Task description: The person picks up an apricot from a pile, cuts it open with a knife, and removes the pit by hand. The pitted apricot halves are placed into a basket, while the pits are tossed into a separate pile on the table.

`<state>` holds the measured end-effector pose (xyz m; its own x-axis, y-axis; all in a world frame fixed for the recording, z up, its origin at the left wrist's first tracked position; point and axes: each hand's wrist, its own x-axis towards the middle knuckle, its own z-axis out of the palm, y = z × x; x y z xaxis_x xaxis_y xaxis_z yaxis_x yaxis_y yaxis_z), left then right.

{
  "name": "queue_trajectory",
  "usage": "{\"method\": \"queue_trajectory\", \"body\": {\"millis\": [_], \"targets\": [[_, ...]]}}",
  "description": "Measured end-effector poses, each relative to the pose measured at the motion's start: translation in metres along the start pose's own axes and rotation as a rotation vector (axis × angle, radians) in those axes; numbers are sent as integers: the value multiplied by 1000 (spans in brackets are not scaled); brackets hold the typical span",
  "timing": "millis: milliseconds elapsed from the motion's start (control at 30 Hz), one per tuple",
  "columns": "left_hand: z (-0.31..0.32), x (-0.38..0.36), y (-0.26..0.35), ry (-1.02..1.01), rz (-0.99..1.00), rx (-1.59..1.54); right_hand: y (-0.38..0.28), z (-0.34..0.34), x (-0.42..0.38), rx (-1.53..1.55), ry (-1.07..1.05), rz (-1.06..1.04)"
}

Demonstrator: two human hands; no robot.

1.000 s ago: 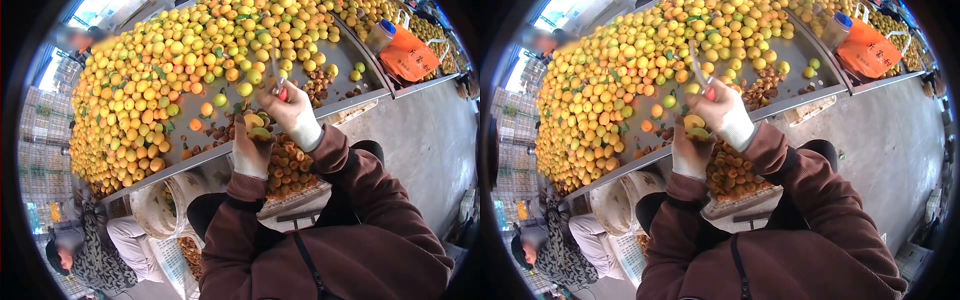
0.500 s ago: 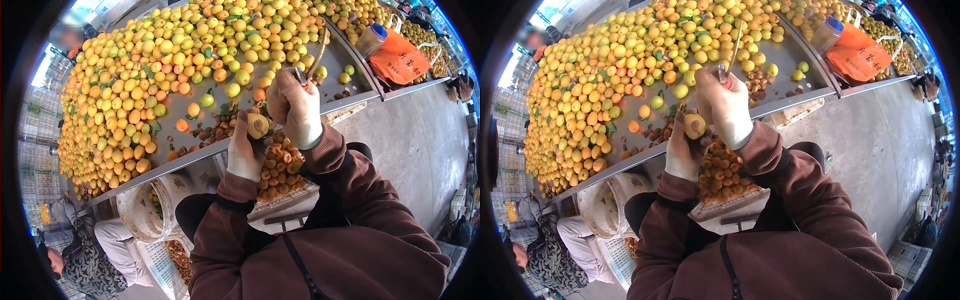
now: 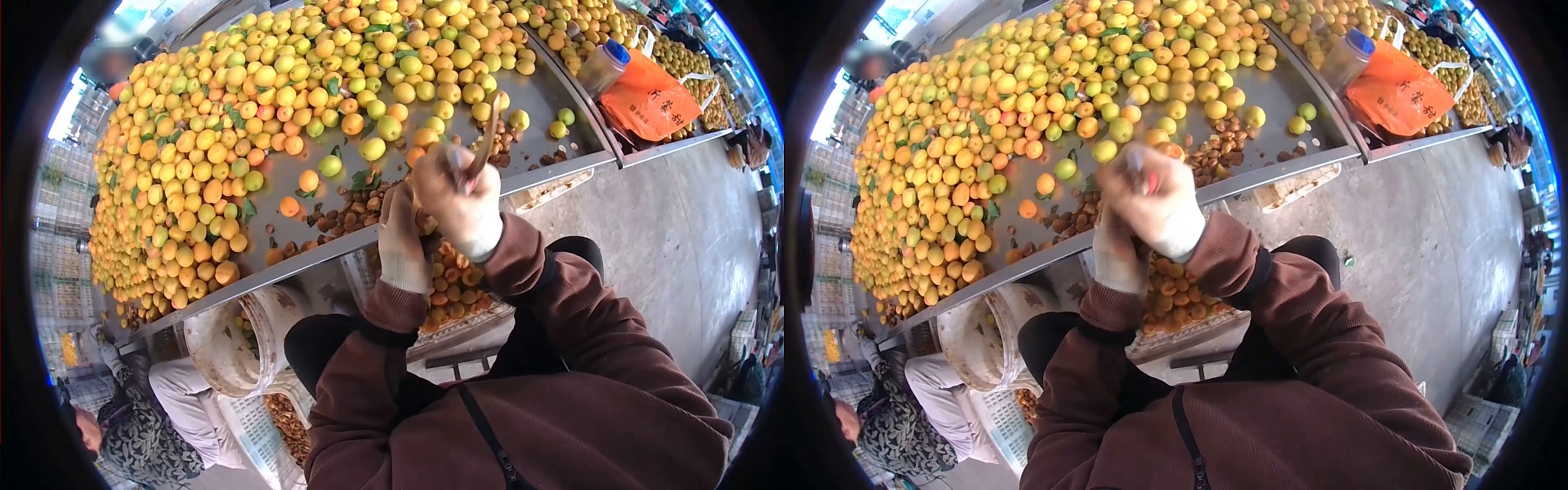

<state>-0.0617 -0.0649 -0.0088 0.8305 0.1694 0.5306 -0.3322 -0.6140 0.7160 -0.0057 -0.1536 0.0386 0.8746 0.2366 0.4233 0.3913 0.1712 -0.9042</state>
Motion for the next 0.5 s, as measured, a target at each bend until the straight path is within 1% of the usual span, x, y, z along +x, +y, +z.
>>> {"method": "queue_trajectory", "body": {"millis": [67,100,133,200,233,267,300,333,400,467,500], "targets": [[-6,4,16,-86,-566,-454,-2,-8,10,620,116,356],[-5,2,9,-61,-244,-218,4,-9,21,841,109,340],[-1,0,-1,-56,-254,-220,-5,-13,25,790,57,380],[9,-2,-17,-26,-304,-329,-1,-14,28,794,126,443],[1,7,5,-41,-570,-627,4,-15,30,791,121,451],[1,10,9,-34,-574,-627,13,-16,31,844,163,486],[2,12,10,23,-740,-841,21,-17,31,898,208,522],[1,14,11,84,-904,-1055,26,-17,30,897,205,529],[1,10,7,79,-874,-1019,35,-16,31,909,270,573],[4,7,-4,46,-521,-542,39,-15,31,917,294,597],[6,3,-6,48,-520,-541,42,-15,31,912,311,599]]}}
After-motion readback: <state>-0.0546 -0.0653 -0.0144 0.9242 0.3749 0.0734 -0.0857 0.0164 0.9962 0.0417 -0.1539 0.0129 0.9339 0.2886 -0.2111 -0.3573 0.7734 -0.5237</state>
